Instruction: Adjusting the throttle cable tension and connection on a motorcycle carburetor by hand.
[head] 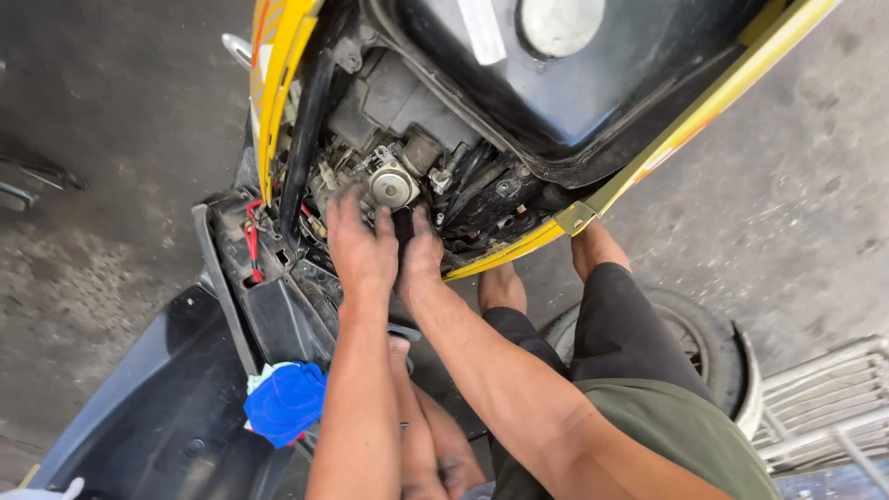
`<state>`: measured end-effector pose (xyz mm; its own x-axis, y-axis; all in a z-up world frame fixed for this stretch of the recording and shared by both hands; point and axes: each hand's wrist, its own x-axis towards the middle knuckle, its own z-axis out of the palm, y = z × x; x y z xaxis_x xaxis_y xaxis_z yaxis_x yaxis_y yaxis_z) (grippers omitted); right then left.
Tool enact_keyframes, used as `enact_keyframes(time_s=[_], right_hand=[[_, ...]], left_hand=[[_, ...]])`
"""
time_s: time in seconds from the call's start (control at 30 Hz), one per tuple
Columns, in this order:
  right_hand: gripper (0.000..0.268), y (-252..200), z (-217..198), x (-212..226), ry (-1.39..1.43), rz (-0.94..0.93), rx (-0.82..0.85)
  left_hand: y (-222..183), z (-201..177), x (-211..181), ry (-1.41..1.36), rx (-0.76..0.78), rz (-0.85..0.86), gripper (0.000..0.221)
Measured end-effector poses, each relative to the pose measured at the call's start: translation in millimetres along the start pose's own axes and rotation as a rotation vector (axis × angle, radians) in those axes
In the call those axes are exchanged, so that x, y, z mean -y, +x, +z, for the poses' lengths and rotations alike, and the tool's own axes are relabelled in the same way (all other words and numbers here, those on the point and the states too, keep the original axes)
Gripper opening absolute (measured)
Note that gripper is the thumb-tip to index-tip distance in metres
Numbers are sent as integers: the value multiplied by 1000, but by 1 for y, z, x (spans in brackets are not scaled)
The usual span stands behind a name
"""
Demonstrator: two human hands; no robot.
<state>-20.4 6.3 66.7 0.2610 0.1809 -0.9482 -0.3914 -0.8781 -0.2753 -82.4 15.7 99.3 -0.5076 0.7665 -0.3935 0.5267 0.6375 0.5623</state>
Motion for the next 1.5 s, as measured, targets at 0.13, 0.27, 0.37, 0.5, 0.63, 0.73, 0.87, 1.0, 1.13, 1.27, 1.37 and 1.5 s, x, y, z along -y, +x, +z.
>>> enact_keyframes(time_s=[0.13, 0.27, 0.37, 0.5, 0.63, 0.73, 0.87, 1.0, 1.13, 1.27, 1.37, 1.5], right_hand=[[41, -11, 7, 7, 386, 117, -70], [63, -6, -7, -9, -235, -108, 63], [71, 6, -11, -11, -351, -190, 139], [79, 18, -5, 0, -466, -50, 106], [73, 14, 4, 23, -531, 43, 116], [88, 76, 7, -27, -209, 179, 71], [79, 72, 12, -10, -27, 177, -95], [66, 57, 20, 24, -353, 216, -80], [57, 96, 25, 11, -655, 179, -55], [55, 69, 38, 45, -756, 290, -55], [57, 95, 35, 24, -575, 351, -96], [67, 152, 22, -11, -516, 404, -102]], left_hand=[[25, 3, -8, 180, 212, -38, 53], [36, 13, 13, 209, 282, -2, 51], [38, 19, 20, 163, 274, 6, 46], [42, 21, 24, 97, 251, -49, 40], [44, 16, 24, 71, 273, -35, 39], [45, 15, 18, 19, 267, -31, 34], [47, 23, 24, 41, 262, -38, 36], [47, 29, 31, 55, 273, -41, 35], [46, 31, 30, 61, 281, -43, 34], [50, 31, 30, 39, 272, -62, 32], [49, 35, 37, 37, 278, -32, 32], [49, 29, 25, 66, 274, 46, 33]])
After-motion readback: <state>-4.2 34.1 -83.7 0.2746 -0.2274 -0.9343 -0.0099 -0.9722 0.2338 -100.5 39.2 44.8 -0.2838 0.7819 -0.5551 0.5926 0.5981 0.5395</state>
